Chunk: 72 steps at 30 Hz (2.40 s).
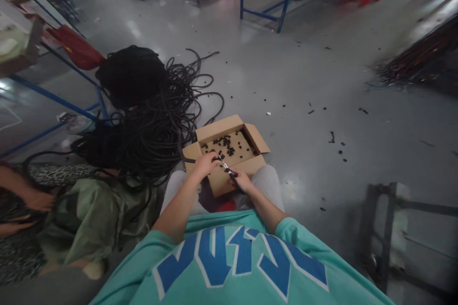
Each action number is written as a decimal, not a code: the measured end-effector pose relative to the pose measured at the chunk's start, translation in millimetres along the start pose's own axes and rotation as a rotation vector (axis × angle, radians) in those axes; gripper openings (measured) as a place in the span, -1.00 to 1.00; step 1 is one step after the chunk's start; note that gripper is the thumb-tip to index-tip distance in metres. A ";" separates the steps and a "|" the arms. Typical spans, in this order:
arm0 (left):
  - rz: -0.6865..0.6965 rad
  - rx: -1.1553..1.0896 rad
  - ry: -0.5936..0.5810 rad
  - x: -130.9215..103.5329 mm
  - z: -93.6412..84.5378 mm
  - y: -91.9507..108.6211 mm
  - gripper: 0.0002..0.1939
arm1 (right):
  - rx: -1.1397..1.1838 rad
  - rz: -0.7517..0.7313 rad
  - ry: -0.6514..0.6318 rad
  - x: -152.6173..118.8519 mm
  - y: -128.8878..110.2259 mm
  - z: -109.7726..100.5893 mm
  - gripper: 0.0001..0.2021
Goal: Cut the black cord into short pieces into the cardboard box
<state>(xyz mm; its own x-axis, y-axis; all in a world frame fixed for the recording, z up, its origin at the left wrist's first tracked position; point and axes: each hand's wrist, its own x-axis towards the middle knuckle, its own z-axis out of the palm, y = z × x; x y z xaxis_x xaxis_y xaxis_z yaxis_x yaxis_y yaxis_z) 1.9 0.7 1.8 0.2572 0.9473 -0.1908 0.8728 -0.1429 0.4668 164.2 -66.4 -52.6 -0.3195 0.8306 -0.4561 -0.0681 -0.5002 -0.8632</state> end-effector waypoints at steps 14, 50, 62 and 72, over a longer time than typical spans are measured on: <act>0.032 -0.478 0.049 8.5 4.4 -14.2 -0.80 | 0.196 -0.029 0.025 4.8 1.8 -13.8 -0.42; 0.084 -0.389 0.030 -6.4 -3.1 3.0 -0.74 | -0.058 -0.205 -0.002 -1.5 1.4 -9.0 -0.47; 0.028 -0.124 -0.030 -7.2 -14.8 7.2 -0.70 | -0.010 -0.103 -0.120 0.3 2.5 -9.8 -0.47; 0.083 -0.181 -0.163 -5.6 -19.3 9.6 -0.73 | 0.106 -0.129 -0.215 -5.1 -8.0 -6.7 -0.46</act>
<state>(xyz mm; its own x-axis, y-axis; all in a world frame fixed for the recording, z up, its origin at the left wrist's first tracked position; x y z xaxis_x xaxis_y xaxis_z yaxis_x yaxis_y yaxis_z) 0.8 -0.4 24.0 0.4012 0.8737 -0.2752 0.7609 -0.1506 0.6311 172.7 -65.0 -44.8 -0.4941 0.8240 -0.2774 -0.2159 -0.4254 -0.8789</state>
